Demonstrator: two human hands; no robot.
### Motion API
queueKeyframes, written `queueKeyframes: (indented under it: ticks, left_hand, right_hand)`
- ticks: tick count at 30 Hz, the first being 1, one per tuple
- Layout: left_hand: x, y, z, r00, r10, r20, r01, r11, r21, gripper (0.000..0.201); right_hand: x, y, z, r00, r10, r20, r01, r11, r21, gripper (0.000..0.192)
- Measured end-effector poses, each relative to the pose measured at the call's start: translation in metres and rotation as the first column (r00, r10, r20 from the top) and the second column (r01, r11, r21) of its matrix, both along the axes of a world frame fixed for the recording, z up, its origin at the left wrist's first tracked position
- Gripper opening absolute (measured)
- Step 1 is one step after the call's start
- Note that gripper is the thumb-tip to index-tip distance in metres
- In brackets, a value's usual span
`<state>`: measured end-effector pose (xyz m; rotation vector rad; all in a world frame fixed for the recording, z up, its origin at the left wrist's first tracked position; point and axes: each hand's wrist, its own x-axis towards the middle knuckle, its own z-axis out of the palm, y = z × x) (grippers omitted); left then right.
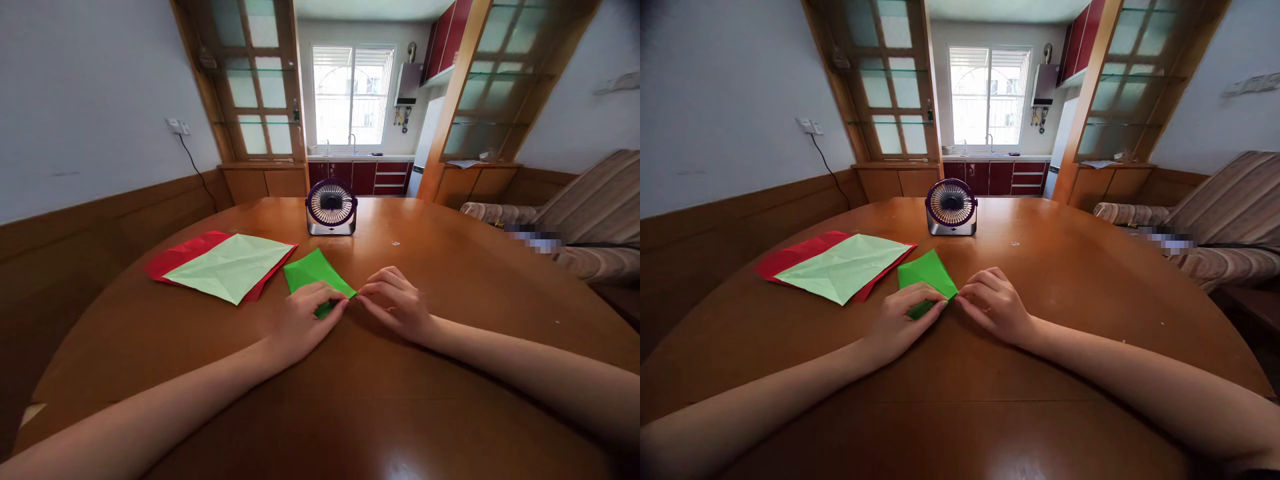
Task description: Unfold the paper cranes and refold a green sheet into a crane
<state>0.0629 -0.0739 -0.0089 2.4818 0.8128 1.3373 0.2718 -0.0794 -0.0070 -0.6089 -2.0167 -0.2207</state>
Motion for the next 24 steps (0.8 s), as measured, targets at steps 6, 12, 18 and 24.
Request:
queueKeyframes:
  ticks: [6,12,18,24]
  left_hand:
    - [0.002,-0.0008,0.0007,0.998,0.046,-0.048,-0.045,0.999,0.021,0.01]
    - [0.0032,-0.0005,0.001,0.996,0.058,-0.061,-0.056,0.998,0.028,0.01]
    - [0.0025,-0.0015,0.0027,0.992,0.085,-0.089,-0.085,0.996,0.011,0.011]
    - [0.002,-0.0016,0.0027,0.989,0.076,-0.127,-0.071,0.997,0.038,0.011]
  right_hand:
    - [-0.0012,-0.0002,0.0017,1.0,-0.009,0.024,0.008,0.999,0.048,0.006]
    - [-0.0013,0.0001,0.0007,0.999,-0.045,0.031,0.042,0.996,0.076,0.005]
    - [-0.0003,0.0026,-0.0018,0.997,-0.045,0.063,0.036,0.99,0.138,0.006]
    - [-0.0006,0.0028,-0.0021,0.997,-0.044,0.058,0.037,0.993,0.115,0.006]
